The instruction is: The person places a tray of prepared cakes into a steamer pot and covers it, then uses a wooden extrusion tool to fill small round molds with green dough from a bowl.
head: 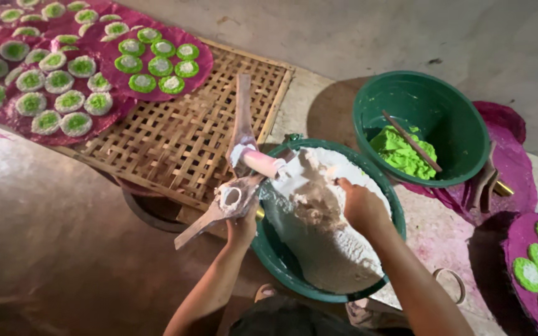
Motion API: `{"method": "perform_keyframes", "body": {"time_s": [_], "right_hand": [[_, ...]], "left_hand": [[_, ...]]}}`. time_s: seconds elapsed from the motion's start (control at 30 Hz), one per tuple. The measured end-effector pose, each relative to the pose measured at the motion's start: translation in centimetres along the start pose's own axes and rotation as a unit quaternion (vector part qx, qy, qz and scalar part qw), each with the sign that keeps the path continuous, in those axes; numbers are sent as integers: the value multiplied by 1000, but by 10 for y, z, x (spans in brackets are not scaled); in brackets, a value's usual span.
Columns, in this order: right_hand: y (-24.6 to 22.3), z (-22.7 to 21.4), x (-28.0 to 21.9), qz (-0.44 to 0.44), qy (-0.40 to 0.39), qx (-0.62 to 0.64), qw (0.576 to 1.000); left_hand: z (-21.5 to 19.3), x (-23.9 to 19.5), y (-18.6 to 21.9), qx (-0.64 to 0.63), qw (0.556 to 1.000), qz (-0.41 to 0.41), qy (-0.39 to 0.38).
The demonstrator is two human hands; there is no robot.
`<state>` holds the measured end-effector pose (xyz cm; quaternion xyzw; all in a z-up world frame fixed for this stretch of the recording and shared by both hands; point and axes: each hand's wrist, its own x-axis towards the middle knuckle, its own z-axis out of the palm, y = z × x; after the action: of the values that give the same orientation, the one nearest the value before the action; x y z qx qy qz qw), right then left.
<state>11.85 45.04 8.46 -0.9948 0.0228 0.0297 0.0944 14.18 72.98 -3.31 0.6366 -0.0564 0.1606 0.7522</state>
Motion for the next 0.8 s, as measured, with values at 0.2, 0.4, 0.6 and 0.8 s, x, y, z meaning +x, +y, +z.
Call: {"method": "perform_keyframes", "body": {"time_s": [0.2, 0.4, 0.6, 0.8], "right_hand": [[-32, 25, -12, -19, -56, 56, 997], [-65, 21, -48, -87, -19, 100, 991], [-60, 9, -88, -89, -81, 191, 974], [16, -63, -115, 52, -111, 347, 930]], "left_hand": [[-4, 1, -4, 25, 1000, 0, -14], [0, -7, -24, 1, 999, -42, 18], [-1, 15, 0, -52, 998, 37, 11], [5, 61, 58, 214, 975, -14, -62]]}}
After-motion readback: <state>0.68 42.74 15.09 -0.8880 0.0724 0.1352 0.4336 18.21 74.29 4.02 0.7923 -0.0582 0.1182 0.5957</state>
